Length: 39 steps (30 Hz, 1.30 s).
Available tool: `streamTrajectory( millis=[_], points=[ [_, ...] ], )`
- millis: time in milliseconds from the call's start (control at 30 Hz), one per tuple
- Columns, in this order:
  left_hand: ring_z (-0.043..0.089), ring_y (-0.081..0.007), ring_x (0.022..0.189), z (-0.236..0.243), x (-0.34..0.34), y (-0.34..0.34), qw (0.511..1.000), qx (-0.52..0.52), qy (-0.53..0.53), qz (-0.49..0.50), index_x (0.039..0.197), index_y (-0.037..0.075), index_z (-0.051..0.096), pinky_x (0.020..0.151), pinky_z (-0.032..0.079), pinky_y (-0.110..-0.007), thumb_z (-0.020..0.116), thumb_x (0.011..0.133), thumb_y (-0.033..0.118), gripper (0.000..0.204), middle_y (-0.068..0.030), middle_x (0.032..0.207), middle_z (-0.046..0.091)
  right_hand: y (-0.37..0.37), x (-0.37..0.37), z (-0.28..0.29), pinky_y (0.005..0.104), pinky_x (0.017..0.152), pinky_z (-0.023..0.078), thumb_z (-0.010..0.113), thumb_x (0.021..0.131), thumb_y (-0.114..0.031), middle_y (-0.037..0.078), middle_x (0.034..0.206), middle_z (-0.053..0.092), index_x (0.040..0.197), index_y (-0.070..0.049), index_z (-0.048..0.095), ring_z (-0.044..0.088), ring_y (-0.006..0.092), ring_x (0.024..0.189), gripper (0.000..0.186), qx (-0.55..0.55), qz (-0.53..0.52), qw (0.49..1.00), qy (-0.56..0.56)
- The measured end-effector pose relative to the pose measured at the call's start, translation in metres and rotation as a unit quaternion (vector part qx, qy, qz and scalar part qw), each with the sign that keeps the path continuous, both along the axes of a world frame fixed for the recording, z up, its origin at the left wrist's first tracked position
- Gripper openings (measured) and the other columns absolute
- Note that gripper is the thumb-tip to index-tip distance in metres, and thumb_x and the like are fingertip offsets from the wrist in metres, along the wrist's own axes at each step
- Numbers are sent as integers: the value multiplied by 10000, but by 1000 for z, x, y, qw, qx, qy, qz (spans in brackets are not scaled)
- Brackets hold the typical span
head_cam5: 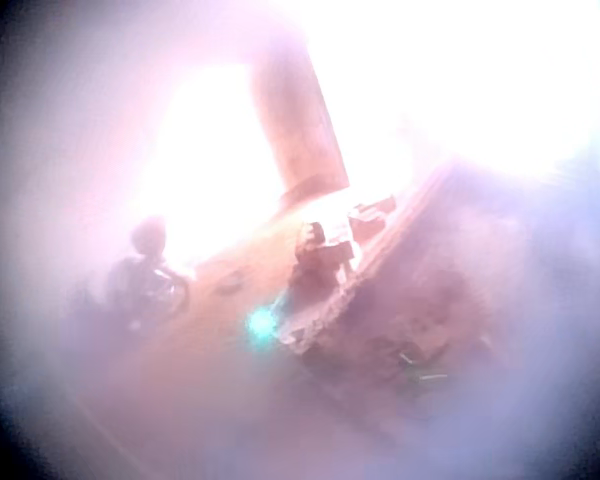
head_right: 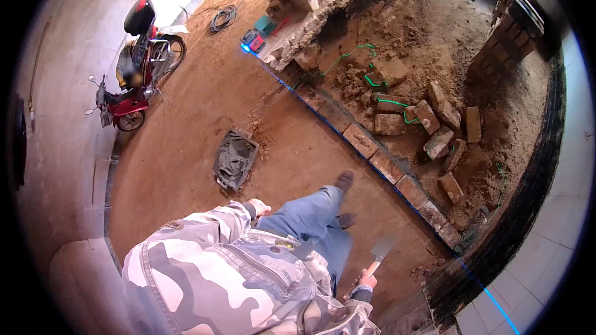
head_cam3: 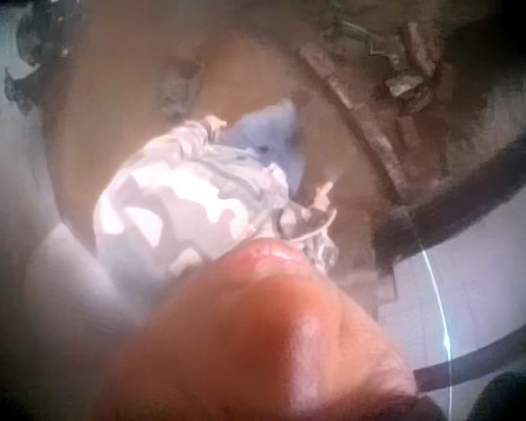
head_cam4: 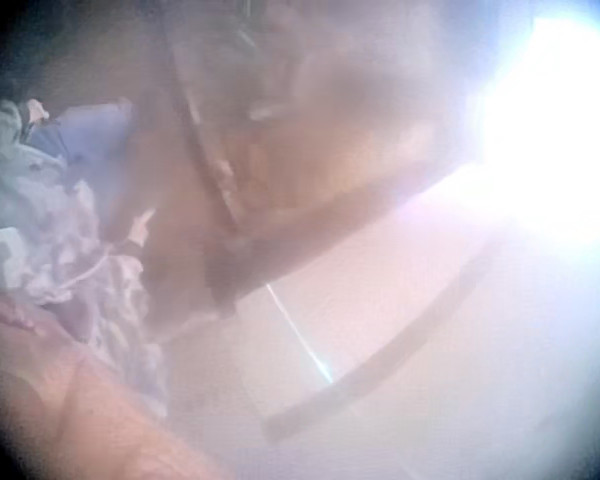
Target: The person scoops mortar with a trowel and spreads it along a brick line, then places bricks one by one and taps them into alignment using a laser level as a guide. The person repeatedly adjusts brick positions and levels the mortar between bricks.
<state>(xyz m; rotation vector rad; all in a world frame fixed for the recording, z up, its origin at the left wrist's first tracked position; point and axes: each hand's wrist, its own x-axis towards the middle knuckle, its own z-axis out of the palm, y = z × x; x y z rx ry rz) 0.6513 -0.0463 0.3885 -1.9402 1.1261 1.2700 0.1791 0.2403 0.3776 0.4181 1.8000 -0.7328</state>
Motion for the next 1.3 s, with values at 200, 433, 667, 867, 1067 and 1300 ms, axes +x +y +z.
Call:
streamTrajectory(
  millis=[200, 433, 667, 867, 1067, 1300],
  points=[
    [632, -204, 725, 3, 53, -139, 977, -189, 61, -79, 987, 32, 721, 692, 509, -356, 765, 792, 447, 460, -105, 817, 700, -18, 65, 14, 383, 351, 402, 624, 911, -168, 49, 535, 453, 796, -57, 479, 473, 207, 390, 216, 26, -24, 999, 37],
    [567, -315, 1216, -85, 147, -389, 895, -367, 168, 189, 1423, -6, 441, 1033, 449, -408, 862, 685, 435, 957, -233, 1336, 571, -77, 210, 19, 417, 347, 405, 622, 916, -160, 58, 533, 462, 758, -72, 488, 456, 230, 378, 225, 169, -25, 983, 67],
    [297, -366, 1418, -119, 147, -600, 757, -629, 143, 101, 1516, -18, 226, 1165, 271, -472, 910, 598, 494, 1254, -251, 1509, 333, -177, 331, -15, 379, 389, 429, 613, 943, -203, 19, 567, 468, 792, -114, 487, 457, 184, 425, 216, 137, -144, 980, -22],
    [308, -386, 1392, -156, 179, -681, 671, -699, 227, 100, 1507, 8, 247, 1148, 291, -479, 962, 493, 420, 1307, -264, 1485, 309, -324, 379, 30, 334, 415, 438, 629, 954, -274, 10, 602, 467, 847, -106, 486, 461, 143, 449, 245, 32, -28, 997, -64],
    [463, -270, 1174, -175, 160, -701, 622, -713, 316, 70, 1333, 61, 451, 1024, 390, -439, 946, 576, 356, 952, -83, 1266, 497, -374, 399, 43, 302, 405, 404, 644, 926, -230, -1, 581, 445, 827, -116, 478, 444, 134, 437, 225, 48, -27, 997, -48],
    [510, -249, 1098, -203, 196, -723, 721, -623, 291, 83, 1273, 63, 509, 984, 427, -411, 911, 633, 367, 814, -54, 1197, 550, -343, 397, 25, 289, 411, 347, 680, 908, -213, -34, 579, 400, 769, -143, 447, 398, 110, 444, 280, 125, -74, 988, -50]
  ],
)
